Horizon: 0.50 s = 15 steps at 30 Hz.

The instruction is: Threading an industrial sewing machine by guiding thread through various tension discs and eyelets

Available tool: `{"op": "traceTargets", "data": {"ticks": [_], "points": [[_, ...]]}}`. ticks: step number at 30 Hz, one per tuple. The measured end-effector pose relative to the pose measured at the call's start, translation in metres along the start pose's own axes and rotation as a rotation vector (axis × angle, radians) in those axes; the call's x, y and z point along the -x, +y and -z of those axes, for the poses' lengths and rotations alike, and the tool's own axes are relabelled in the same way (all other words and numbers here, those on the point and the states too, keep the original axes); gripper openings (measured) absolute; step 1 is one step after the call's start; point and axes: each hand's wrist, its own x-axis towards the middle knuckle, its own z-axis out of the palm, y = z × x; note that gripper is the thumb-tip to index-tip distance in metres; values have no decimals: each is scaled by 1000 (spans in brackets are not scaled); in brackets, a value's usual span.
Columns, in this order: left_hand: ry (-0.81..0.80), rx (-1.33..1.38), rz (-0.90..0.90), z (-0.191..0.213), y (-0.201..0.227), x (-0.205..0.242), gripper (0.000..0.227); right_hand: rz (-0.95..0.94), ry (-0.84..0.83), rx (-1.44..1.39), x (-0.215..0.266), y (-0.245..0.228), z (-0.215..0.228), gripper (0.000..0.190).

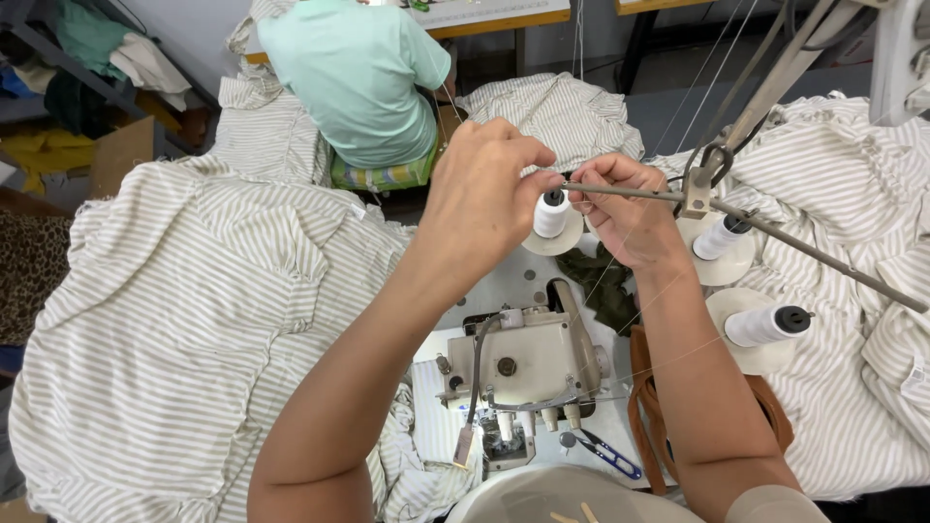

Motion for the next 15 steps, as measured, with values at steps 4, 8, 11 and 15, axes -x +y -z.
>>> {"op": "traceTargets", "data": {"ticks": [4, 8, 11, 15], "points": [[-133, -38, 13, -12, 1, -15, 21, -2, 14, -38, 2, -6, -9, 13], [-399, 249, 289, -5, 5, -31, 9, 23, -12, -66, 0, -3, -5, 11], [-376, 399, 404, 3, 9, -38, 7, 26, 7, -71, -2, -4, -6, 12], [-280, 660, 472, -7, 2, -42, 13, 28, 23, -107, -3, -17, -22, 16]]}}
